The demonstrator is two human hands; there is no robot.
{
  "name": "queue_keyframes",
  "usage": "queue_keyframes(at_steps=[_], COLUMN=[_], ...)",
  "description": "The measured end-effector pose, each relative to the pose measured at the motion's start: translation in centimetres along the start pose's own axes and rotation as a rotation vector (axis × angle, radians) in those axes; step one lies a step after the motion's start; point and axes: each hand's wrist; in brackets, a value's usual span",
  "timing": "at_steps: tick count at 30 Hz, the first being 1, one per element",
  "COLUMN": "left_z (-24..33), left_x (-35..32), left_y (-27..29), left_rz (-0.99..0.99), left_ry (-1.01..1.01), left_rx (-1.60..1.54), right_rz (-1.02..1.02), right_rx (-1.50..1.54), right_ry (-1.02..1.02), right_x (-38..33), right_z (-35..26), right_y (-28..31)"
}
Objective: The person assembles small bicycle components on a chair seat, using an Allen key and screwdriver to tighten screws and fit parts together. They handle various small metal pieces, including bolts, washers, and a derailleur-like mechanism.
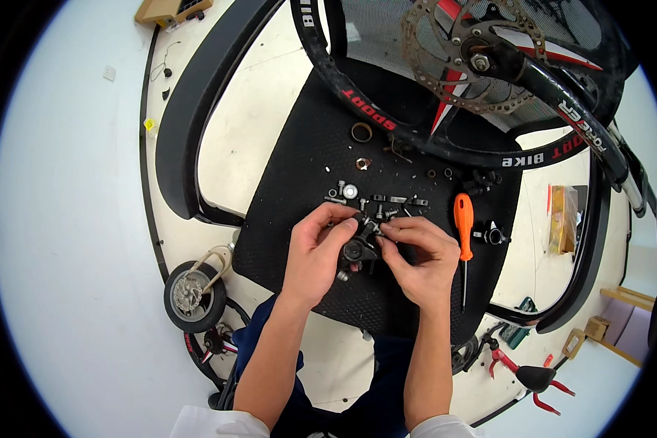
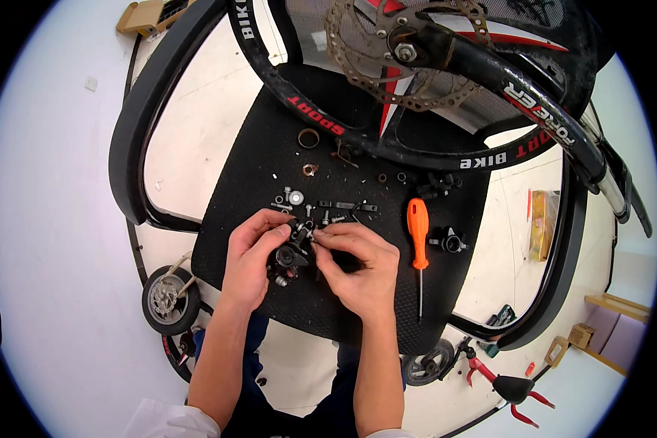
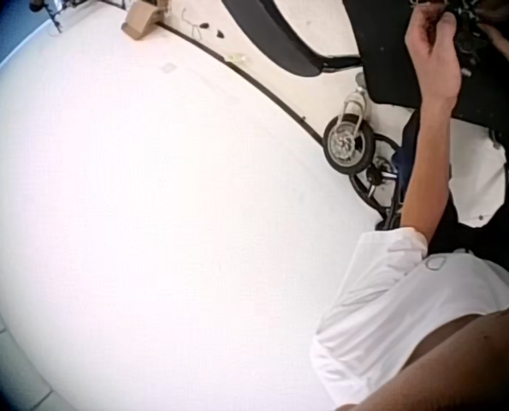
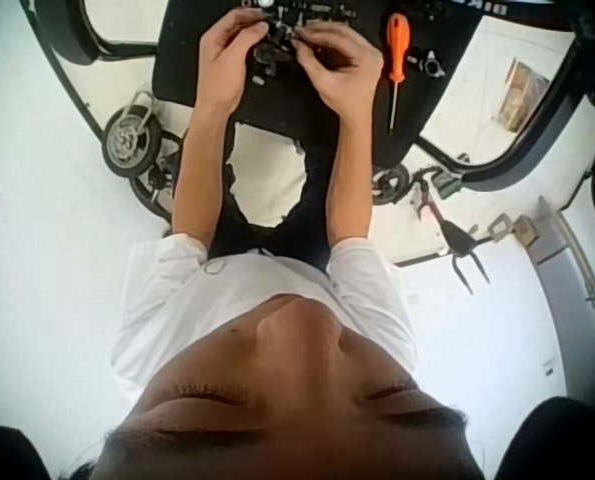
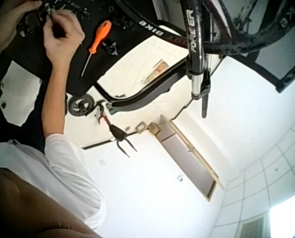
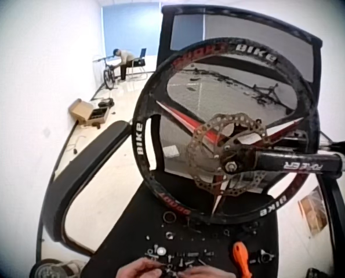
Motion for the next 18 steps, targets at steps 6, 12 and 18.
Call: queue_keyframes(at_steps=[6, 12, 18], left_z=[-0.36, -0.43, -0.51], left_x=[0.10, 0.16, 0.22], left_y=[0.15, 0.18, -0.25], left_rz=[-0.017, -0.036, -0.041], left_ry=[0.067, 0.096, 0.043], left_rx=[-0.004, 0.037, 0.071], right_rz=[-0.031, -0.070, -0.070], right_rx=[-0.119, -0.216, 0.053], right_ry=[-0.012, -0.021, -0.309], right_x=[-0.14, -0.37, -0.64], right_z=[-0.19, -0.89, -0.34], right_y=[0.40, 0.78, 0.65])
Point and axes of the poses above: each hand's wrist, its own x-axis towards the middle knuckle, its own y-axis out of the back of the hand, z = x × y, and after that the axes turned 9 degrees about -y, right-handed
